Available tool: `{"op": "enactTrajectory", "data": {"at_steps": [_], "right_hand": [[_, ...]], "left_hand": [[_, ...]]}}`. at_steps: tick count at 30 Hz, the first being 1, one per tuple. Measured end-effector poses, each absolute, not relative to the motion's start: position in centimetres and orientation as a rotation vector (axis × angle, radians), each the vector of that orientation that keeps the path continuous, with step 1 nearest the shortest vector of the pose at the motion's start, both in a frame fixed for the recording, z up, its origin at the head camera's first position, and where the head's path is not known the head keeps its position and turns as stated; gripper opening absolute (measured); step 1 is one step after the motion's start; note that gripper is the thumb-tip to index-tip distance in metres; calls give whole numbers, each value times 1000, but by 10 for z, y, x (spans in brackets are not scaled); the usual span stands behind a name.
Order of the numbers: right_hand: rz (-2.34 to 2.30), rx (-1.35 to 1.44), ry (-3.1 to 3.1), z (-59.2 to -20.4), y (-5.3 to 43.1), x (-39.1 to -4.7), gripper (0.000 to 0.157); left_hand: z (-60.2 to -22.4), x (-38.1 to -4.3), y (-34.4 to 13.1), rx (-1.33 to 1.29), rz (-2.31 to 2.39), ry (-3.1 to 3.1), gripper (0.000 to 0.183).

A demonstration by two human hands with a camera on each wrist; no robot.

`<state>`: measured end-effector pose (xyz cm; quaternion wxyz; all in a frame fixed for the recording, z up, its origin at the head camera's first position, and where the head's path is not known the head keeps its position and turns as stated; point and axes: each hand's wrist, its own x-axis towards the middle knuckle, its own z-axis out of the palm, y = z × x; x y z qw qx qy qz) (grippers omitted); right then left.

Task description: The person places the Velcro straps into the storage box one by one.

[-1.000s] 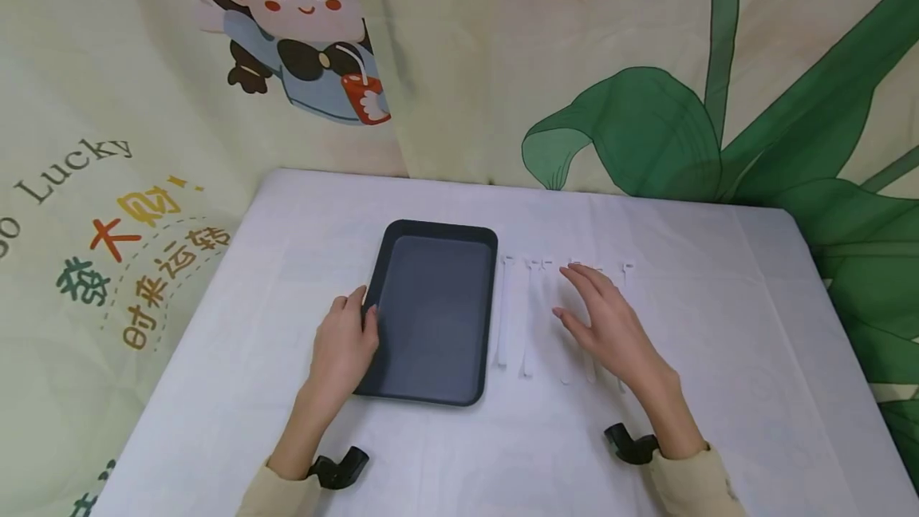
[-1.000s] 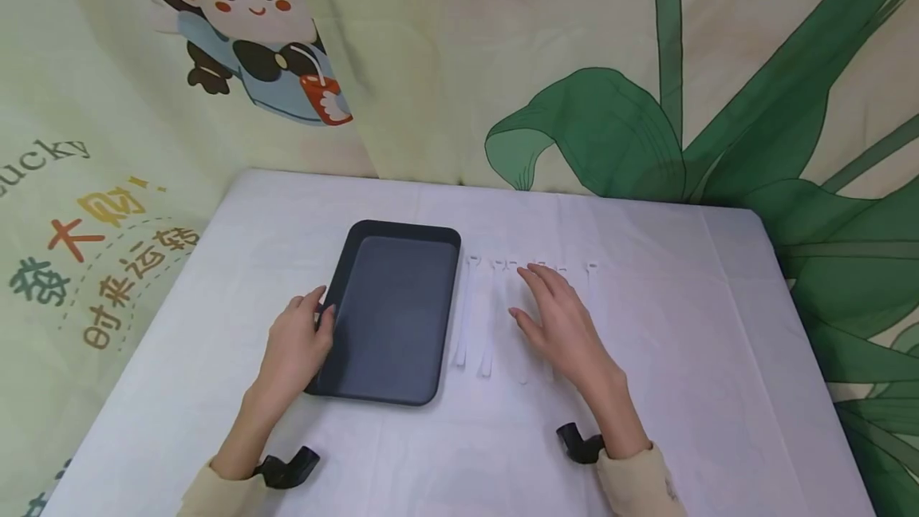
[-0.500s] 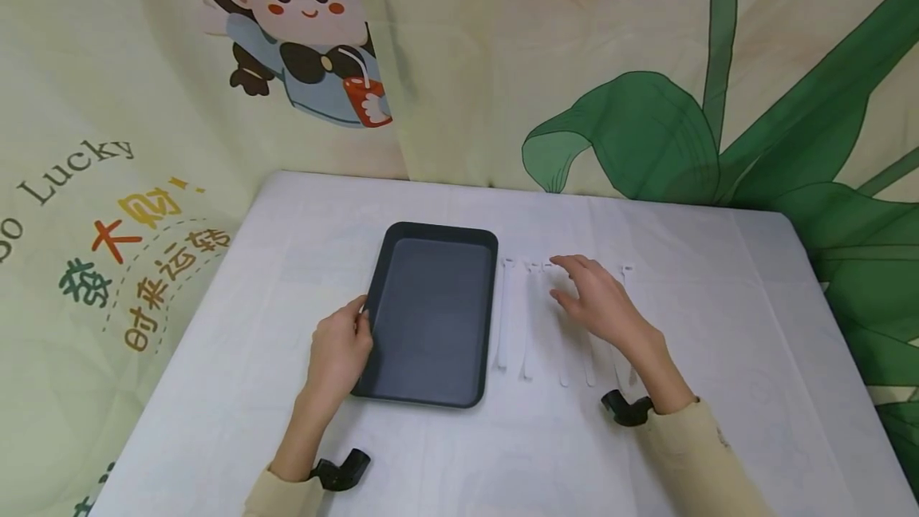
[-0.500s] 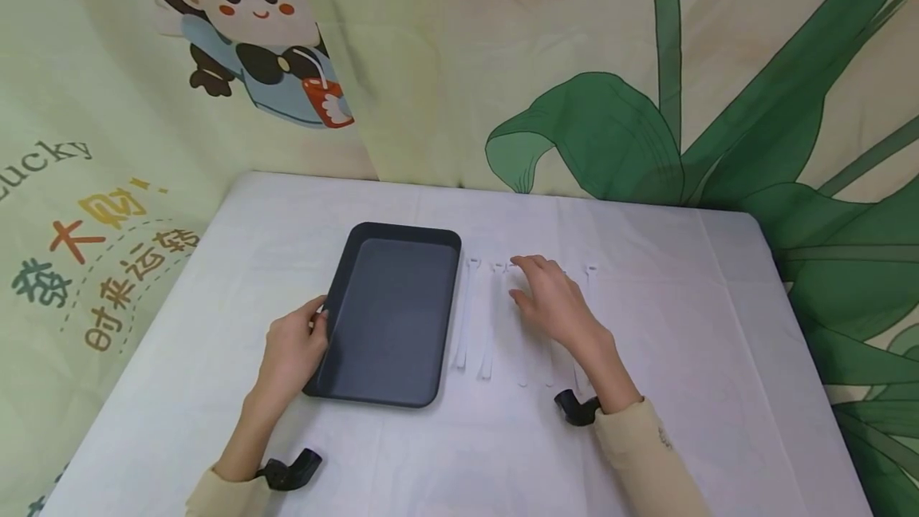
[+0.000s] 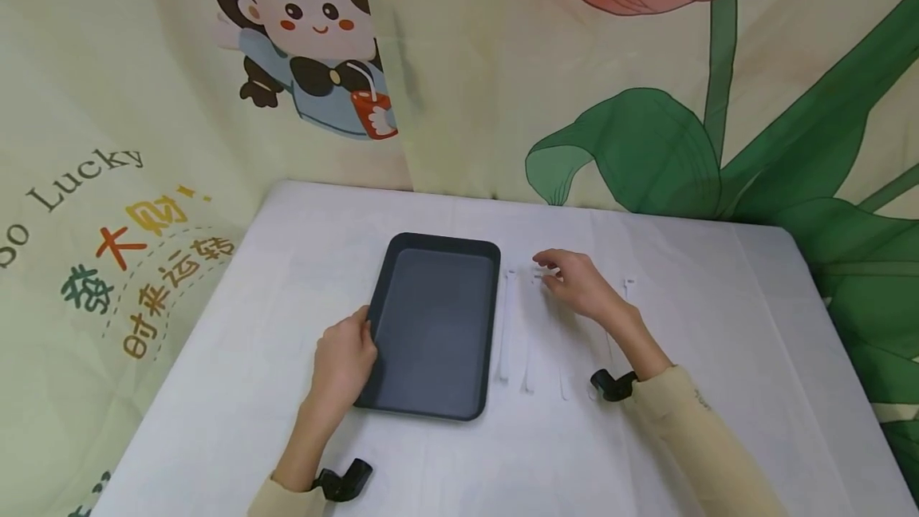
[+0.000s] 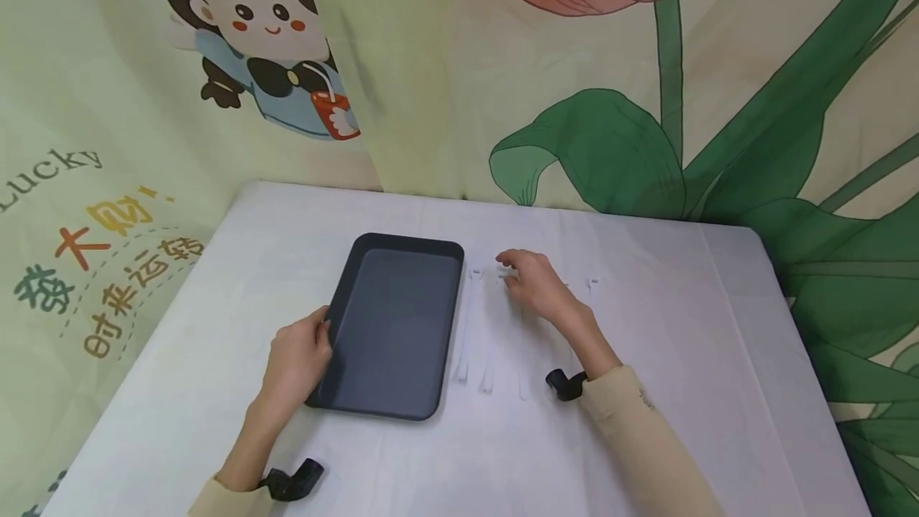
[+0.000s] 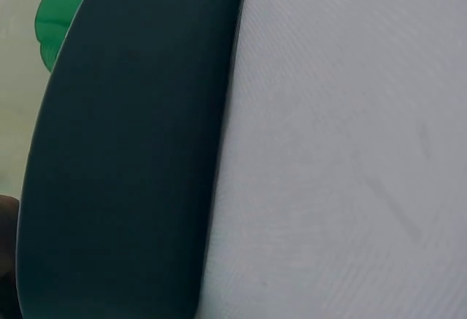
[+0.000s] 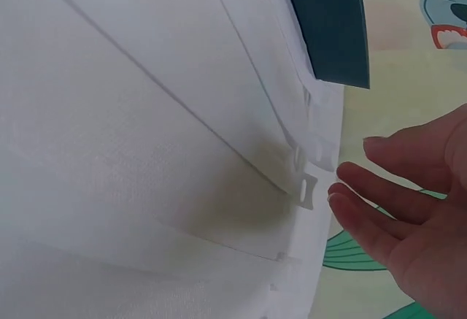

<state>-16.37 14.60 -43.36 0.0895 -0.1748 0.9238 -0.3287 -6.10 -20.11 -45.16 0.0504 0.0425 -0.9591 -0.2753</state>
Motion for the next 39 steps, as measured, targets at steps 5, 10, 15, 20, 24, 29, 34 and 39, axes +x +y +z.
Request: {"op": "enactTrajectory", "data": {"at_steps": [5,10,15,20,24,29,34,39], "right_hand": [[-959,-478,2746,-439,141,-166,34],[-969,-424,2739,-440,138,-166,35],[-986,-429,2752,-442,134,-165,35],[-1021,-483,2795,-443,133,-164,29],[-1102,-435,2766,-445,134,-160,28],[-1254,-293,2675,-445,137,-154,24],[-1360,-211,2606,-438,140,-152,20],[-1433,-183,2524,-428,144,-150,22]], "left_hand": [[-453,-59,-200,129,-827,-2908,32],[-453,-59,-200,132,-825,-2907,31],[-452,-57,-200,132,-811,-2901,31],[-452,-58,-200,133,-805,-2896,34],[-452,-59,-199,115,-795,-2897,33],[-452,-59,-198,104,-777,-2902,33],[-452,-60,-201,102,-800,-2908,34],[-450,-60,-205,97,-855,-2919,35]]}}
